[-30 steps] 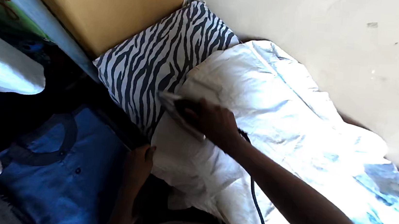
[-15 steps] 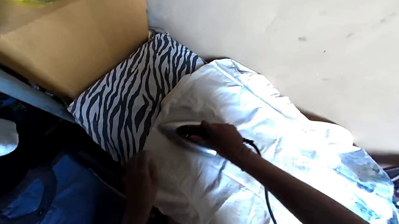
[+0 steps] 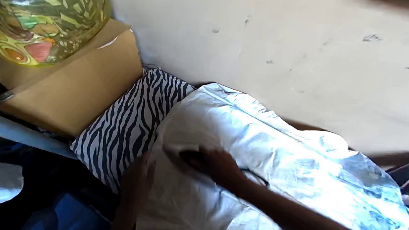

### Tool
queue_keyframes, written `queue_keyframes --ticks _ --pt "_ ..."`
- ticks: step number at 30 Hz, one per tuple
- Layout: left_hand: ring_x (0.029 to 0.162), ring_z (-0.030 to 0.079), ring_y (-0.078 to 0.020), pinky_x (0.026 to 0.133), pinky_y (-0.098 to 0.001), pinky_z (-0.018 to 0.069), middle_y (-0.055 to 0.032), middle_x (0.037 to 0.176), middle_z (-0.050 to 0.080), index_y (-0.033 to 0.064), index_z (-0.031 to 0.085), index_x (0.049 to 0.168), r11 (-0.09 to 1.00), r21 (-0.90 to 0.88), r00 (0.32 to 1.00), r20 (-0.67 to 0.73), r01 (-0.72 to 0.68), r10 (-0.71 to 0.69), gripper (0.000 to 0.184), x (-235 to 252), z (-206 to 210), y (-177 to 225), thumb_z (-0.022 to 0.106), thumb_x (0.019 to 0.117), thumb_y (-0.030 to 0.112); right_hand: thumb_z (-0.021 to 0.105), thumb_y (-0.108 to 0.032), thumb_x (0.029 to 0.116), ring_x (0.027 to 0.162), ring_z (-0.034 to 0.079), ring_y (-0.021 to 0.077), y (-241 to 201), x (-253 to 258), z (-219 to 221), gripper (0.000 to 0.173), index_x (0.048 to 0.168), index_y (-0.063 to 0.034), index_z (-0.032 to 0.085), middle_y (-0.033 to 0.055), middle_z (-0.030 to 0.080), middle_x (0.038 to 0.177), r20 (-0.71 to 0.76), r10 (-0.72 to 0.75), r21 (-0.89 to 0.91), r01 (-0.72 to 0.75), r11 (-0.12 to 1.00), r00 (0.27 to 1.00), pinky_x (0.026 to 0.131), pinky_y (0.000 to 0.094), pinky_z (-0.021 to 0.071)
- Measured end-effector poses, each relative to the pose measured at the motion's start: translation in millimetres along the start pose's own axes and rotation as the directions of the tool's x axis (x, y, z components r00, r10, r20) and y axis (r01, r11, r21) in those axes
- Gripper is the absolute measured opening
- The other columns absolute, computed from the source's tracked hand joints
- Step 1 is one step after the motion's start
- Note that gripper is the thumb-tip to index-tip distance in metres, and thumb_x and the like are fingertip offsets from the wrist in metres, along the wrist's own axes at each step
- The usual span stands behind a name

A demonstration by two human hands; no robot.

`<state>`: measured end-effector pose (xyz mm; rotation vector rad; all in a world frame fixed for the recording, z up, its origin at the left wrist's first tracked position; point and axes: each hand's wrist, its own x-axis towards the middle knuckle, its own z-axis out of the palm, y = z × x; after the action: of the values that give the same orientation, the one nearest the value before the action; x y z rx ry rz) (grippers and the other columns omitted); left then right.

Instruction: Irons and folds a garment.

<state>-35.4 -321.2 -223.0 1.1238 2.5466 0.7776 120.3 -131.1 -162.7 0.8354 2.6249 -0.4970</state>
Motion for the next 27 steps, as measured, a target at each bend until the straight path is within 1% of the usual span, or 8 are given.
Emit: queue_keyframes --ticks 2,5,8,14,19,22,25,27 --pt "0.123 0.061 -0.0452 0.104 -0.0611 0.0458 -0.0275 0.132 0.063 -0.0025 0.056 0.141 0.997 0.02 0.997 -0.023 -0.074 0.075 0.042 41 -13 20 0.05 0.1064 0.021 0.057 -0.045 0.1045 0.09 0.072 0.0466 17 -63 34 0.049 0.125 -0.0016 0.063 0.0251 0.072 0.095 -0.024 -0.04 -0.063 0.038 0.997 0.999 0.075 0.0622 0.0564" --pt "0.128 0.058 -0.0439 0.108 -0.0579 0.0433 -0.0285 0.136 0.06 -0.003 0.054 0.143 0.989 0.014 0.988 0.053 -0.148 0.147 0.042 125 -1 49 0.05 0.1073 0.019 0.07 -0.045 0.0948 0.069 0.073 0.0403 72 -97 59 0.042 0.103 -0.0038 0.071 0.0188 0.071 0.077 -0.342 0.052 -0.071 -0.081 0.994 0.938 0.056 0.057 0.0574" --pt "0.132 0.053 -0.0465 0.111 -0.0614 0.0392 -0.0318 0.138 0.056 -0.0083 0.051 0.142 0.985 -0.007 0.975 0.14 -0.173 0.173 0.048 222 38 58 0.047 0.1086 0.027 0.054 -0.059 0.1017 0.091 0.072 0.049 106 -83 21 0.061 0.12 -0.0015 0.065 0.0264 0.072 0.093 -0.218 0.465 0.068 -0.462 0.884 0.858 0.075 0.0647 0.055" --pt "0.114 0.061 -0.0496 0.101 -0.0653 0.0428 -0.035 0.115 0.064 -0.0112 0.066 0.116 0.981 -0.153 0.955 0.252 -0.121 0.157 0.034 307 67 90 0.057 0.1054 0.02 0.046 -0.062 0.1038 0.102 0.07 0.0489 104 -16 -33 0.065 0.13 -0.0049 0.062 0.027 0.072 0.105 -0.119 0.399 0.032 -0.398 0.917 0.909 0.083 0.0645 0.0543" --pt "0.126 0.055 -0.05 0.107 -0.0621 0.0431 -0.0353 0.133 0.056 -0.0127 0.054 0.133 0.955 0.02 0.954 -0.043 -0.296 0.296 0.036 248 64 78 0.044 0.1076 0.01 0.049 -0.058 0.1046 0.107 0.069 0.0464 103 98 -83 0.06 0.13 -0.0052 0.063 0.0254 0.071 0.111 -0.241 0.339 0.103 -0.323 0.941 0.91 0.085 0.0634 0.0538" --pt "0.145 0.042 -0.0423 0.117 -0.0658 0.0283 -0.0226 0.154 0.047 -0.0003 0.048 0.149 0.894 0.142 0.898 -0.053 -0.426 0.436 0.053 131 65 39 0.04 0.1075 0.032 0.05 -0.056 0.1049 0.111 0.067 0.0474 91 139 -99 0.061 0.127 -0.0008 0.065 0.0277 0.07 0.116 -0.292 0.3 0.159 -0.263 0.952 0.908 0.088 0.065 0.0525" --pt "0.151 0.033 -0.0403 0.119 -0.0692 0.0166 -0.0174 0.161 0.041 0.0085 0.046 0.154 0.906 0.246 0.924 -0.079 -0.345 0.374 0.061 40 78 -31 0.029 0.1077 0.045 0.05 -0.056 0.1048 0.113 0.066 0.046 70 130 -93 0.061 0.121 0.0012 0.065 0.0276 0.068 0.116 -0.227 0.309 0.212 -0.263 0.941 0.924 0.087 0.064 0.0527" --pt "0.144 0.04 -0.0477 0.119 -0.061 0.028 -0.0298 0.152 0.045 -0.0053 0.051 0.145 0.947 0.135 0.927 -0.206 -0.292 0.315 0.056 23 74 -58 0.038 0.1057 0.032 0.054 -0.052 0.1045 0.098 0.069 0.0471 52 79 -54 0.054 0.116 0.0002 0.064 0.0266 0.069 0.1 -0.263 0.22 0.213 -0.166 0.963 0.939 0.076 0.0634 0.0549"
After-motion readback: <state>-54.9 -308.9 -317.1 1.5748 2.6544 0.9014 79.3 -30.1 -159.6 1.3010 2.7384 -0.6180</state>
